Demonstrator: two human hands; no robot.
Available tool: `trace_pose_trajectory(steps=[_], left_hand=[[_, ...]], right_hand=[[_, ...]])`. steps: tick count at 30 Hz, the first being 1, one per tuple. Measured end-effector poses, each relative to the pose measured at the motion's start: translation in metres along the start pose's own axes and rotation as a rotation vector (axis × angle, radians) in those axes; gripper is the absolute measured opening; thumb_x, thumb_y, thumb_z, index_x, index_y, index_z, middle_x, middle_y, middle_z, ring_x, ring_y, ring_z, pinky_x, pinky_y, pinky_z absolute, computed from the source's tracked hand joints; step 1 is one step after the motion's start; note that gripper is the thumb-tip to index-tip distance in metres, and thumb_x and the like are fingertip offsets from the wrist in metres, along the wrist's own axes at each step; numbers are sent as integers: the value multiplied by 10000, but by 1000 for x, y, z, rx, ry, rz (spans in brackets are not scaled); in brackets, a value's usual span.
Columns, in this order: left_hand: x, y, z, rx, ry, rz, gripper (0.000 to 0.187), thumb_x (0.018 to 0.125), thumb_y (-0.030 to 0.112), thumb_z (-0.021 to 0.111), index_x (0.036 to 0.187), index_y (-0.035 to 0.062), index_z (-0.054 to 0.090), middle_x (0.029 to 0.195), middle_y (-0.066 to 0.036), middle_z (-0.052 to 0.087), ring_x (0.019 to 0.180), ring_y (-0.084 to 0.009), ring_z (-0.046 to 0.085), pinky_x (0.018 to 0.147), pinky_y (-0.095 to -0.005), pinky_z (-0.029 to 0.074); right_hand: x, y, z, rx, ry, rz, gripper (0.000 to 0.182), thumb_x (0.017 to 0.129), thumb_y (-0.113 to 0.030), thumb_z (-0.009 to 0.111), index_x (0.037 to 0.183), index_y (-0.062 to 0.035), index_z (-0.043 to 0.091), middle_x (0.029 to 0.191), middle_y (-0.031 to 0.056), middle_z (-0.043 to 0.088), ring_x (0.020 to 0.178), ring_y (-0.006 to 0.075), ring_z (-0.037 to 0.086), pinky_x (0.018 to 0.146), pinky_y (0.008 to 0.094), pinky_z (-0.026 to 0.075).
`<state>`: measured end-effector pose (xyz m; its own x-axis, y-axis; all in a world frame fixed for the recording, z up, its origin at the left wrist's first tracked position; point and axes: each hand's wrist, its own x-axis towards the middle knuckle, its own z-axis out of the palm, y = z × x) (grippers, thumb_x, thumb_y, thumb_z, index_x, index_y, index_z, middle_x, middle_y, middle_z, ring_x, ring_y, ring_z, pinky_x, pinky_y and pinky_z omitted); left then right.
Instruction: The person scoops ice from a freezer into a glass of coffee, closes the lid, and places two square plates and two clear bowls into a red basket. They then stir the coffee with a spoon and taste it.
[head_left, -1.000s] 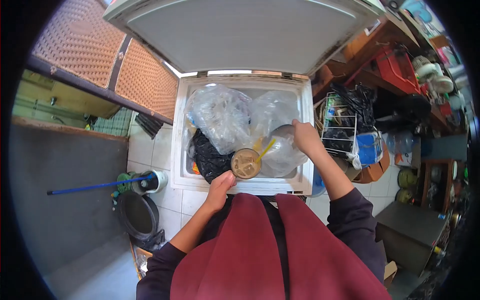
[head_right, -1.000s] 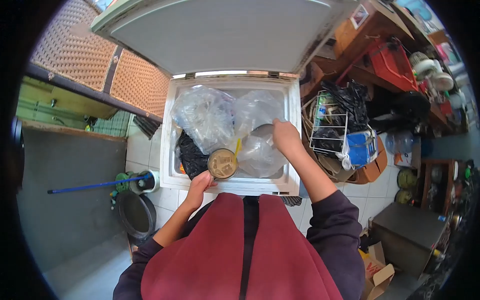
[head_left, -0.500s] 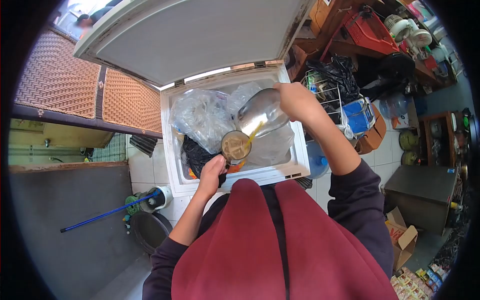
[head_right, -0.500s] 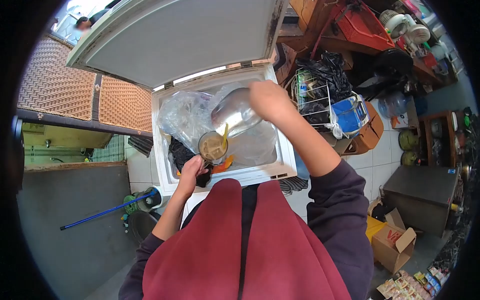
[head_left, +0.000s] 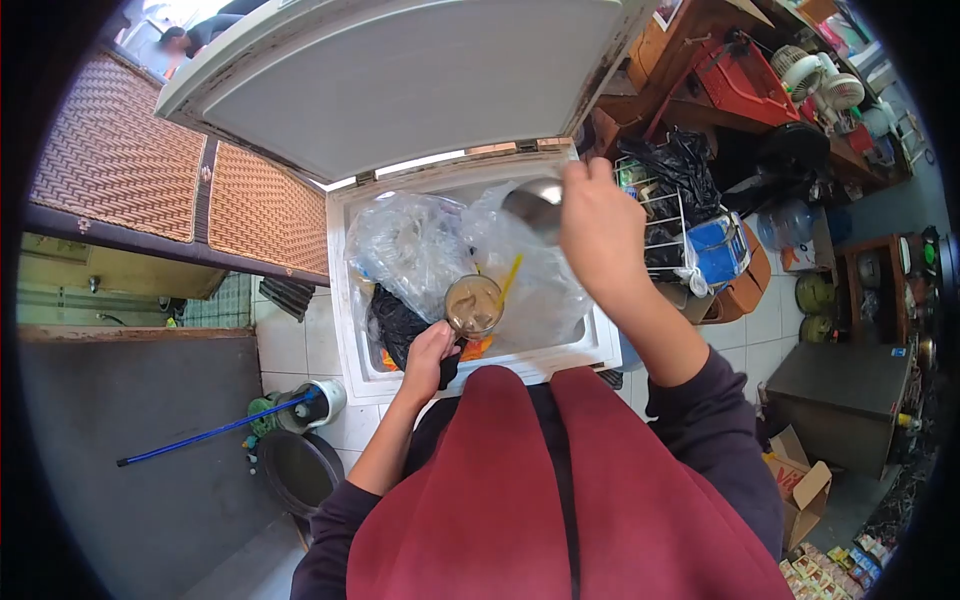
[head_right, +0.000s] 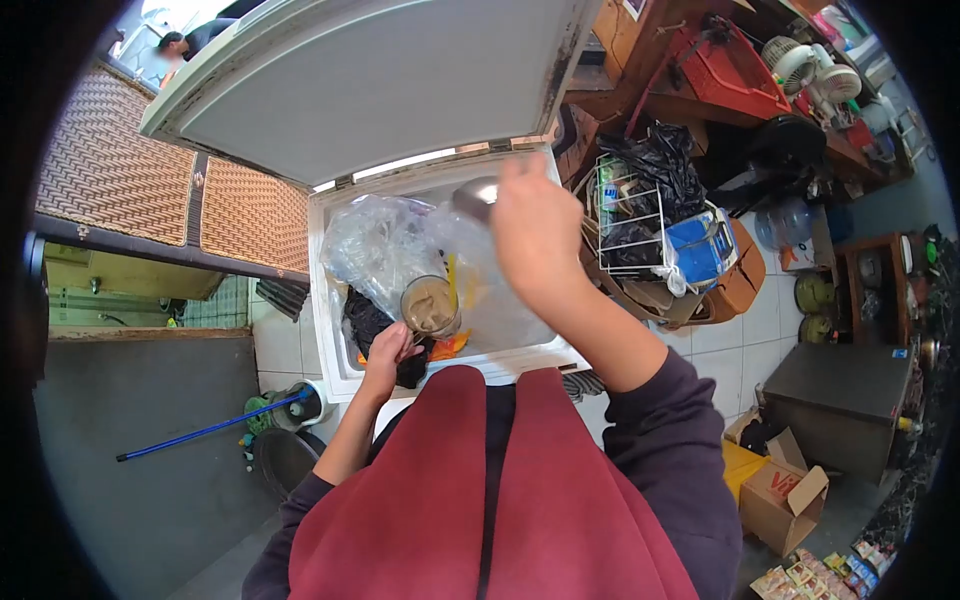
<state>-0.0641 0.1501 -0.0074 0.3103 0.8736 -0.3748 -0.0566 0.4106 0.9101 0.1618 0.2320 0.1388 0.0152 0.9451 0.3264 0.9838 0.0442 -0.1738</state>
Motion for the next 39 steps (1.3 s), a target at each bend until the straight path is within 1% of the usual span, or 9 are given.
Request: trace_pose_trajectory(steps=[10,14,17,21,24,26,33,36,39], left_hand=[[-48,1,-11,-93,166,15,297,852,307,342,642,97,328,589,28,267,527,-71,294,722,-305,402],[-58,-3,-12,-157,208,34,297,852,307,340,644,96,329,590,25,269,526,-74,301,724,-310,407],[-60,-6,-12,-202,226,40,300,854,308,337,644,93,331,593,23,277,525,-75,304,726,-314,407],[-62,-6,-11,-222,232,42,303,860,305,325,645,93,345,599,25,292,538,-72,311,716,-298,396],[-63,-8,-13,-230,223,47,300,860,300,328,645,91,347,604,24,298,547,-73,323,716,-299,398],[-65,-10,-15,-230,225,44,294,854,295,340,644,90,337,604,19,295,541,-80,330,727,-318,411],[-66,-12,-12,-209,216,48,304,865,295,317,640,93,349,598,29,290,543,-66,304,697,-275,386],[-68,-9,-11,-198,214,38,303,865,290,319,637,92,345,596,29,288,542,-66,300,694,-274,387],[-69,-11,-12,-201,202,33,300,865,286,321,636,92,343,594,28,289,542,-65,299,694,-273,388]], right_hand=[[-57,33,153,59,-708,-60,166,733,-61,384,848,15,477,782,224,539,676,362,556,597,408,454],[-43,29,84,86,-421,182,162,701,-35,414,846,8,473,791,217,543,728,368,541,602,423,447],[-43,34,62,343,-331,127,226,723,-51,454,941,2,468,763,168,559,616,310,559,583,403,447],[-72,-3,92,1633,-988,995,232,740,-82,525,945,16,479,735,78,524,622,152,525,509,280,458],[-105,11,172,1503,-1155,1203,238,738,-79,536,945,16,467,714,56,523,543,149,522,469,289,477],[-103,43,207,1217,-1076,942,349,729,-47,528,1050,-11,394,707,53,512,533,150,514,472,310,481],[-23,80,145,1066,-343,848,671,726,-46,475,1270,-34,82,715,112,531,530,177,504,429,262,423],[-21,78,131,812,-398,735,493,734,-70,460,1187,-5,277,812,173,539,618,236,544,458,295,440],[-30,46,94,19,-256,173,149,722,-109,447,805,2,502,822,195,541,711,309,560,542,349,461]])
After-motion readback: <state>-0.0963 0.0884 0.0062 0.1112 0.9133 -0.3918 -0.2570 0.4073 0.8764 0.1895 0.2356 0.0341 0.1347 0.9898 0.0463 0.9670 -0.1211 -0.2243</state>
